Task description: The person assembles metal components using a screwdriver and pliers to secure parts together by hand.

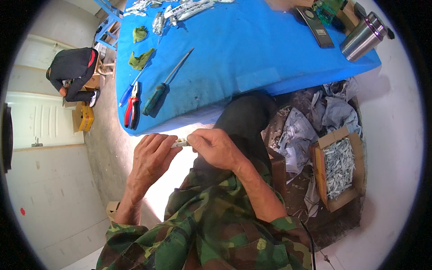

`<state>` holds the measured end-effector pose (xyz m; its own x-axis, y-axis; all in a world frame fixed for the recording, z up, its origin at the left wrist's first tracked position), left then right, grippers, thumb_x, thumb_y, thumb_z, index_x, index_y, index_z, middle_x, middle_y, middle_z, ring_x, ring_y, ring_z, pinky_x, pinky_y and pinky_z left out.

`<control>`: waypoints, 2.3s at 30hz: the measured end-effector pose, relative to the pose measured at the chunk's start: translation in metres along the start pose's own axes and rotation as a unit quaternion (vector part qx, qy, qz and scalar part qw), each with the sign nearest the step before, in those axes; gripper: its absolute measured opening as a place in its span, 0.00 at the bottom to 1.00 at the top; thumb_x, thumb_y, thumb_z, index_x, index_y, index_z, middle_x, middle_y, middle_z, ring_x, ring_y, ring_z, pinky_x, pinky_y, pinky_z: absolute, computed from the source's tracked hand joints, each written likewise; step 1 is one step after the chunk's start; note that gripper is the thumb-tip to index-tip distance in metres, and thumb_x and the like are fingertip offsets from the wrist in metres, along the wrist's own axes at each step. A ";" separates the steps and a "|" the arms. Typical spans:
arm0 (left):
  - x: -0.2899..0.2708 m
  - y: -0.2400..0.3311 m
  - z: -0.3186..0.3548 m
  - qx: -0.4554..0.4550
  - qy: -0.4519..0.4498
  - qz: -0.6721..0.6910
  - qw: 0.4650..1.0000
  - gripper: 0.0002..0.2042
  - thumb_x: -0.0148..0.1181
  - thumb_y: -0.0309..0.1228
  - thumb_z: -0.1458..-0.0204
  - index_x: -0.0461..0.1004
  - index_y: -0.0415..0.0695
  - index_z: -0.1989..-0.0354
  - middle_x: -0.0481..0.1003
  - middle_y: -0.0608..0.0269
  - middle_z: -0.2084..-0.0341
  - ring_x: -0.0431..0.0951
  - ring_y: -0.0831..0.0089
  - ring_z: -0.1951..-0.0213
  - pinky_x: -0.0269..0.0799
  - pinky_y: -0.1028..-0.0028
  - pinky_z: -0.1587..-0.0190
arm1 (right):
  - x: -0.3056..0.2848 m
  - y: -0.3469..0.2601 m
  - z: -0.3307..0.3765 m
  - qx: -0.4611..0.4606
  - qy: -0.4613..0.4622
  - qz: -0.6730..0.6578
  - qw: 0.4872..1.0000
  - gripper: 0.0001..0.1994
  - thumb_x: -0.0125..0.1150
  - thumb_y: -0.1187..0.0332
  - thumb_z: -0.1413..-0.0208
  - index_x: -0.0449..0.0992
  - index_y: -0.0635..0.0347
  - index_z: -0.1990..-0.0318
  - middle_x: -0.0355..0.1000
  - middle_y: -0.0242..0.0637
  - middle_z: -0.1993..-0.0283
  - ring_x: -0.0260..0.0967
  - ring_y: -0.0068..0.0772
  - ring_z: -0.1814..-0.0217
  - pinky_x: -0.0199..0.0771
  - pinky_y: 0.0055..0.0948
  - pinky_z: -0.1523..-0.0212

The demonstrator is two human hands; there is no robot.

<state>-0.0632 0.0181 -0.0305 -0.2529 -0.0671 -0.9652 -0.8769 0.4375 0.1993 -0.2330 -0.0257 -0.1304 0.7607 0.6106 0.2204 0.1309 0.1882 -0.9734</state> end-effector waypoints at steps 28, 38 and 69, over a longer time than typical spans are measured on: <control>0.040 -0.020 0.007 -0.045 -0.094 0.024 0.994 0.06 0.63 0.28 0.41 0.74 0.40 0.62 0.78 0.55 0.79 0.80 0.57 0.77 0.73 0.62 0.74 | 0.008 0.005 -0.012 -0.243 0.097 0.436 0.861 0.12 0.70 0.66 0.47 0.72 0.58 0.60 0.71 0.38 0.68 0.75 0.44 0.64 0.76 0.40 0.67; 0.053 -0.016 0.009 -0.093 -0.075 0.022 0.993 0.09 0.62 0.29 0.40 0.68 0.42 0.69 0.74 0.56 0.82 0.77 0.57 0.81 0.69 0.62 0.80 | 0.003 0.010 -0.011 -0.247 0.115 0.422 0.865 0.14 0.71 0.66 0.49 0.72 0.58 0.60 0.72 0.38 0.68 0.75 0.43 0.64 0.76 0.39 0.66; 0.075 -0.002 0.013 -0.192 0.035 0.053 0.979 0.10 0.60 0.29 0.37 0.68 0.41 0.70 0.72 0.54 0.85 0.74 0.57 0.85 0.66 0.62 0.81 | -0.003 0.013 -0.013 -0.240 0.135 0.394 0.877 0.15 0.71 0.67 0.46 0.74 0.62 0.56 0.75 0.44 0.67 0.76 0.49 0.66 0.78 0.40 0.67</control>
<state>-0.0752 0.0240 -0.1059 -0.3658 -0.1075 -0.9245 -0.9301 0.0774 0.3591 -0.2252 -0.0355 -0.1451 0.8490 0.1896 -0.4932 -0.3001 -0.5952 -0.7454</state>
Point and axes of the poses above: each hand's wrist, its own z-axis away from the middle knuckle, its own x-axis out of the palm, y = z × x, the point moved 4 cm from there along -z, towards the middle knuckle
